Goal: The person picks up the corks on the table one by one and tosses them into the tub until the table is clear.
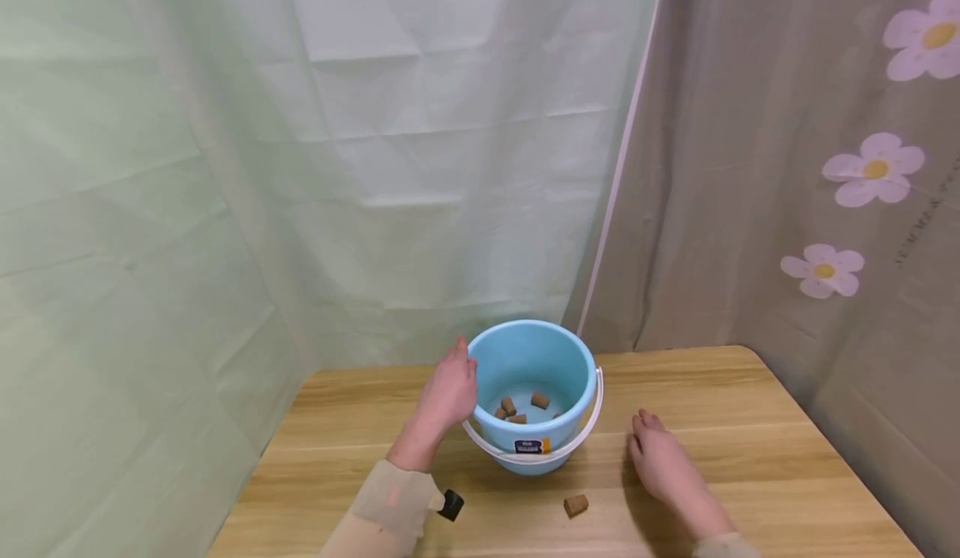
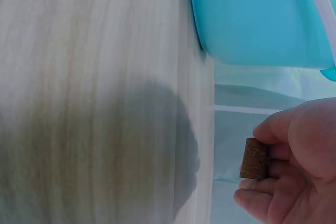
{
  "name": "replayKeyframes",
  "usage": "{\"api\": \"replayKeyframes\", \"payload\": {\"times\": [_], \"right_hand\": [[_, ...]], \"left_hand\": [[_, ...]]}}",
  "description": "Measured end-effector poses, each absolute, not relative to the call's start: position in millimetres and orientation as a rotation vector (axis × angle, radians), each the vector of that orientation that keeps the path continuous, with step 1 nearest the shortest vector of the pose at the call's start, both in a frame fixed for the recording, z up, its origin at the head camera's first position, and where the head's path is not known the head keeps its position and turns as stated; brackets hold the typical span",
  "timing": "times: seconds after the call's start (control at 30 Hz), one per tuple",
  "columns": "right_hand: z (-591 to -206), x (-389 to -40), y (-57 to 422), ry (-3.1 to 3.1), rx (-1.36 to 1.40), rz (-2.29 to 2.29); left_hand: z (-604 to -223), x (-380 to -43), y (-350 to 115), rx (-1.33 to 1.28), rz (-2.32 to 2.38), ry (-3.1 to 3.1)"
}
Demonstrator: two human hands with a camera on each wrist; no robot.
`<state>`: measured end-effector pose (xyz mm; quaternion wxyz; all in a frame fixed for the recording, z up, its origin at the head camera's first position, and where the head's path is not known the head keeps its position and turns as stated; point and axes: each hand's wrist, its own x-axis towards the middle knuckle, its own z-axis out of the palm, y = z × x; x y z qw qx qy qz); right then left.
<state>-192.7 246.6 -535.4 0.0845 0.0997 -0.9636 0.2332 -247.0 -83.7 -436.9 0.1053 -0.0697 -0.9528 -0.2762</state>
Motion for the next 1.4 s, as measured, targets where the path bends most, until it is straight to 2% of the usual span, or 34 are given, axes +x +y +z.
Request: {"api": "replayKeyframes", "payload": {"times": [1.4], "right_hand": [[-498.1, -192.3, 247.3, -2.757, 0.267, 0.797]], "left_hand": [[-436.7, -246.8, -82.7, -0.212, -0.775, -2.818]]}}
